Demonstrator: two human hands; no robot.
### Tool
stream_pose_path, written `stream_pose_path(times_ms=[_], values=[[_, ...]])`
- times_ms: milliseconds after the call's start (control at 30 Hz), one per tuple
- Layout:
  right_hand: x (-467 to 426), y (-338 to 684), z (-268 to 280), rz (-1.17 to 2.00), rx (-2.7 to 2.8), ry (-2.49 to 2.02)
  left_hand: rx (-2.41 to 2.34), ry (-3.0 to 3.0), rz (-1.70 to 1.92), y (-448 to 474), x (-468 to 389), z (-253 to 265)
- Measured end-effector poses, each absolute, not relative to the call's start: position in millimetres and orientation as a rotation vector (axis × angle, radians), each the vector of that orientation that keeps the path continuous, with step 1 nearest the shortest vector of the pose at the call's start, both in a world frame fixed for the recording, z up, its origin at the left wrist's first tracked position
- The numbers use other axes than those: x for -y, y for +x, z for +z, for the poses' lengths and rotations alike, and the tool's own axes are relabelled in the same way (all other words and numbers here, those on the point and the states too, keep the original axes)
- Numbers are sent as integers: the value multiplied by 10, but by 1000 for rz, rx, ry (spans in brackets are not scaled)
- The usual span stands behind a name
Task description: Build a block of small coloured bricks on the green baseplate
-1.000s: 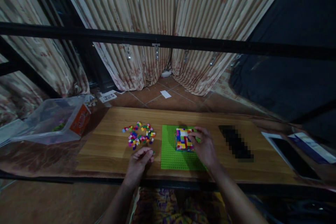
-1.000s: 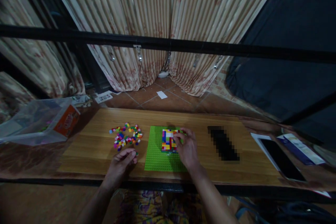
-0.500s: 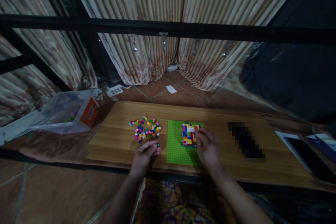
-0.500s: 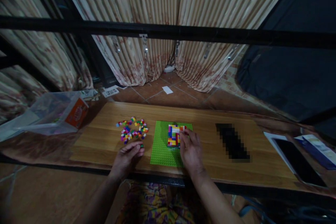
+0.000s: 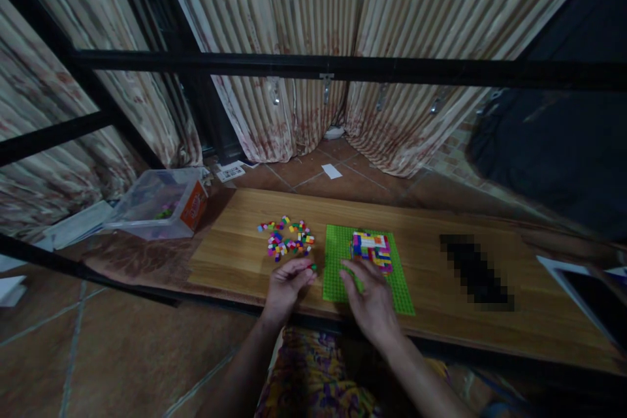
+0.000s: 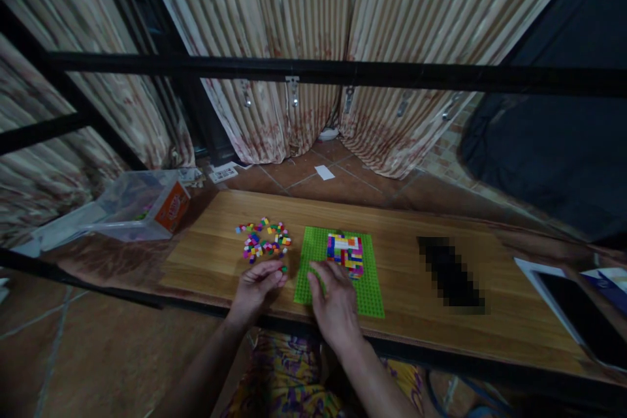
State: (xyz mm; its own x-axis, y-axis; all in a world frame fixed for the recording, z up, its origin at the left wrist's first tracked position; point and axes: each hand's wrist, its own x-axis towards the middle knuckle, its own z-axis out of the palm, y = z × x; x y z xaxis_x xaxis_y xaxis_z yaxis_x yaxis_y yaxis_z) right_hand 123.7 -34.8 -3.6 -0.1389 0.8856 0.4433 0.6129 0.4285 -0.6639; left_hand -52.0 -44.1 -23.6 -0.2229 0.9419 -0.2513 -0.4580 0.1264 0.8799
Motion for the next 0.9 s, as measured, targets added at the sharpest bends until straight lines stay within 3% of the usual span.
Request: stream_pose_path(times_ms=[167, 433, 600, 733, 900], values=[[364, 830, -104, 947, 1658, -1177, -1128, 688, 1405, -550, 455, -232], [241, 793, -108, 1378, 1477, -1027, -1113, 758, 1373, -562, 471, -239], [327, 793, -93, 1699, 1036, -959, -1068, 781, 1326, -598, 470, -230], [365, 848, -78, 1799, 825, -914, -1033, 745, 1351, -623, 456, -268], [386, 969, -70, 1732, 995, -947, -1024, 619, 1395, -623, 451, -283]])
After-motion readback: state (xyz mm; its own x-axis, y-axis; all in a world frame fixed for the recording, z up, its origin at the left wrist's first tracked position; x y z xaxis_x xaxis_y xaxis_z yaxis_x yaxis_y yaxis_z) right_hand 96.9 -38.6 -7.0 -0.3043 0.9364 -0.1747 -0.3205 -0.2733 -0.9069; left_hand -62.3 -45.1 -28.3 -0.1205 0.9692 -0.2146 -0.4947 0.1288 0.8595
